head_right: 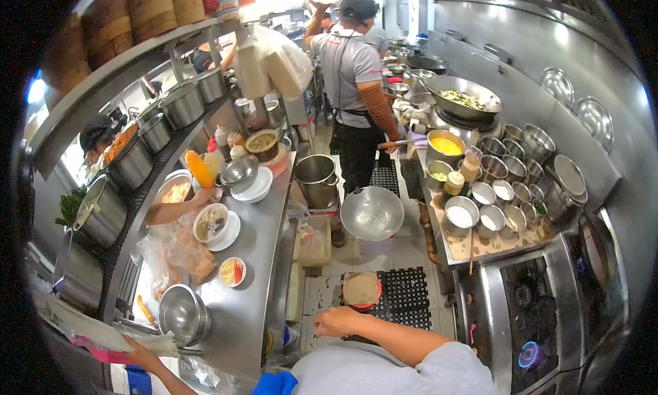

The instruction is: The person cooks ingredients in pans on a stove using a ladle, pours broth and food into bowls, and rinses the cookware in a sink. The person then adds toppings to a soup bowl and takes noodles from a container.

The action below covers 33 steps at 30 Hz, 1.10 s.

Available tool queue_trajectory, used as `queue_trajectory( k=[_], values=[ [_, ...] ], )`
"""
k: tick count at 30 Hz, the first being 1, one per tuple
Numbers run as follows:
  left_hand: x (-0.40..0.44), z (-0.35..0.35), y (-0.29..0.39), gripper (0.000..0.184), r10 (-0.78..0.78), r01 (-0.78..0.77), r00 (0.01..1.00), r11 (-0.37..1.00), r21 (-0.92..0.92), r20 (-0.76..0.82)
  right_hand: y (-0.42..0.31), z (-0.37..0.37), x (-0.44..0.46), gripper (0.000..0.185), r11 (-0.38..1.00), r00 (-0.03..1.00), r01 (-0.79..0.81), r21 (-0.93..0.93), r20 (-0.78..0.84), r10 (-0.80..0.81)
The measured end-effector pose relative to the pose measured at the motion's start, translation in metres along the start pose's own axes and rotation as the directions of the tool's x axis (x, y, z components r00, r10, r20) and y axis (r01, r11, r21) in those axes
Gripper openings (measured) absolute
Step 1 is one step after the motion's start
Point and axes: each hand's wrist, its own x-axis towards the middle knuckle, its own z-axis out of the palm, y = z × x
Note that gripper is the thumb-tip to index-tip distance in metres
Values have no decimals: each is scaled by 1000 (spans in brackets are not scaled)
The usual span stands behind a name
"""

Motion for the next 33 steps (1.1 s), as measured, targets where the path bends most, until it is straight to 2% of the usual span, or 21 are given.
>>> queue_trajectory(
  k=[2, 4, 5, 7, 8, 9, 11, 13, 15, 17, 19, 20, 21, 22, 25, 26, 27, 28, 31, 33],
  values=[
    [-7, -15, 22, 44, 63, -63, 998, 998, -16, 12, -1, -1, -12, 33, 1000, 999, -2, 3, -35, 2],
    [-21, -50, 87, 47, -206, 178, 975, 946, -272, -78, -3, -5, -28, 33, 999, 996, 39, 8, -82, -39],
    [-25, -56, 88, 47, -199, 170, 977, 944, -284, -78, -1, -6, -36, 33, 999, 995, 37, 9, -97, -36],
    [-41, -70, 83, 47, -303, 359, 929, 878, -317, 213, 5, -7, -54, 34, 996, 989, 89, 22, -120, -86],
    [-46, -76, 94, 47, -326, 414, 900, 845, -339, 288, 8, -8, -65, 34, 996, 988, 88, 18, -129, -85],
    [-54, -73, 95, 47, -323, 412, 902, 843, -346, 287, 10, -10, -78, 34, 997, 990, 79, 23, -119, -75],
    [-77, -54, 92, 45, -329, 571, 817, 576, -585, 474, 22, -12, -103, 34, 997, 991, 70, 25, -112, -67],
    [-102, -51, 129, 44, -282, 567, 816, 563, -601, 505, 36, -11, -127, 34, 995, 993, 38, 87, -114, -28],
    [-126, -52, 153, 46, -142, 524, 803, 630, -573, 579, 52, -4, -150, 34, 995, 994, 30, 91, -103, -20],
    [-148, -61, 198, 40, -368, 571, 765, 768, -290, 529, 69, 11, -163, 33, 989, 975, 94, 112, -212, -68],
    [-176, -35, 172, 38, -189, 427, 855, 784, -449, 483, 69, 10, -180, 33, 988, 994, -8, 152, -109, 24],
    [-185, -43, 183, 38, -217, 442, 855, 779, -444, 471, 80, 22, -183, 33, 990, 992, 25, 141, -126, -7],
    [-189, -51, 211, 36, -277, 531, 818, 700, -478, 503, 92, 32, -187, 33, 990, 989, 54, 131, -145, -35],
    [-191, -58, 225, 35, -327, 609, 776, 613, -504, 539, 77, 17, -201, 33, 987, 997, -36, 155, -66, 47],
    [-199, -37, 196, 36, -335, 584, 802, 613, -532, 494, 88, 30, -215, 33, 986, 992, -93, 137, -77, 105],
    [-202, -23, 174, 36, -270, 552, 815, 630, -546, 512, 89, 32, -219, 33, 980, 986, -132, 152, -79, 145],
    [-203, -22, 174, 36, -286, 560, 813, 624, -544, 508, 91, 35, -222, 33, 981, 987, -132, 139, -70, 142],
    [-203, -17, 178, 36, -324, 634, 770, 479, -606, 550, 93, 41, -224, 33, 973, 978, -183, 139, -79, 195],
    [-194, -16, 183, 39, -323, 678, 735, 373, -633, 597, 94, 67, -216, 33, 960, 961, -255, 113, -81, 265],
    [-184, -21, 192, 34, -390, 722, 687, 275, -634, 613, 74, 73, -198, 32, 955, 955, -283, 89, -65, 290]
  ],
)
